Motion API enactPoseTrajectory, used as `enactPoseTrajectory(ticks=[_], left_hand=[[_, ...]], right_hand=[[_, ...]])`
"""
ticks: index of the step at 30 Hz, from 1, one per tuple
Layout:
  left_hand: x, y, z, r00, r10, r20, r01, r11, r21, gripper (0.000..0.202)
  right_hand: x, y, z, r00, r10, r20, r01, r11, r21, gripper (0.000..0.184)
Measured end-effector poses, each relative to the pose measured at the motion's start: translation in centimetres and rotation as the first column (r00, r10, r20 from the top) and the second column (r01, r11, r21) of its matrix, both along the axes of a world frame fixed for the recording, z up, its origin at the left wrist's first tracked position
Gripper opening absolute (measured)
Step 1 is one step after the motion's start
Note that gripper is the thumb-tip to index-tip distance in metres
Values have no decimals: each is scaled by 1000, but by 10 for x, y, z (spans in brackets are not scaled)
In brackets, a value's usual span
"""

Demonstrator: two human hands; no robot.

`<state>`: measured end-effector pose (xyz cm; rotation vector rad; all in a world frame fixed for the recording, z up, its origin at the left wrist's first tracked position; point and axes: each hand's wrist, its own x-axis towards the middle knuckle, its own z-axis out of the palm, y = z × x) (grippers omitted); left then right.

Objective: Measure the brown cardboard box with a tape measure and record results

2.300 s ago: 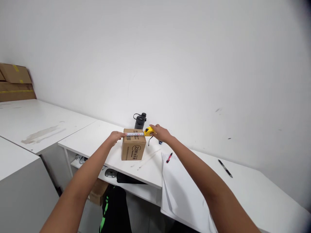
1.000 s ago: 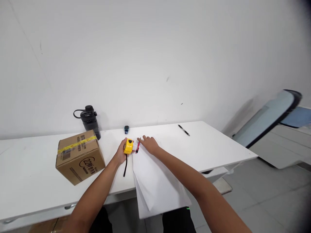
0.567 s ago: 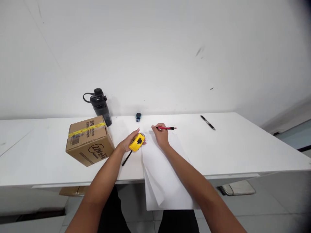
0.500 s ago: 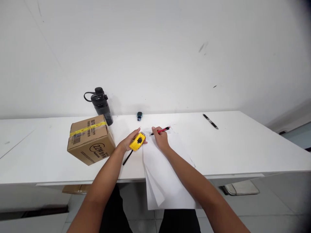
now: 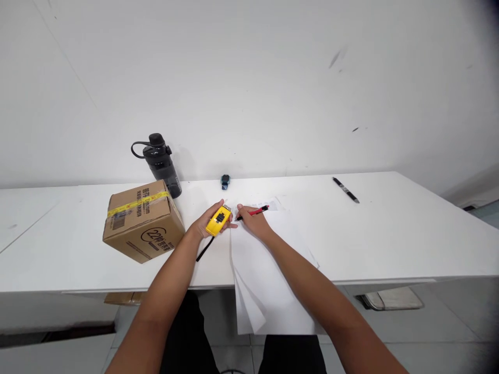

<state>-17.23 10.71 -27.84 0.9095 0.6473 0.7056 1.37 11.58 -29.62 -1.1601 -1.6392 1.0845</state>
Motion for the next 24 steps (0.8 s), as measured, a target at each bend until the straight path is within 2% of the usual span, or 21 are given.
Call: enactPoseTrajectory(ticks=[8, 12, 16, 24], left_hand=[[0, 0, -1, 1000, -9, -11, 9, 1000, 19, 66], [0, 0, -2, 999, 40, -27, -41, 999, -26, 63], [0, 0, -2, 998, 61, -26, -62, 996, -59, 60], [2, -1, -1, 999, 50, -13, -50, 999, -8, 59]], right_hand=[[-2, 1, -5, 1000, -15, 18, 15, 1000, 27, 37], [-1, 1, -6, 1000, 16, 22, -17, 1000, 27, 35], [-2, 1, -7, 1000, -23, 16, 22, 999, 37, 34], [-2, 1, -6, 999, -15, 37, 14, 1000, 22, 35]])
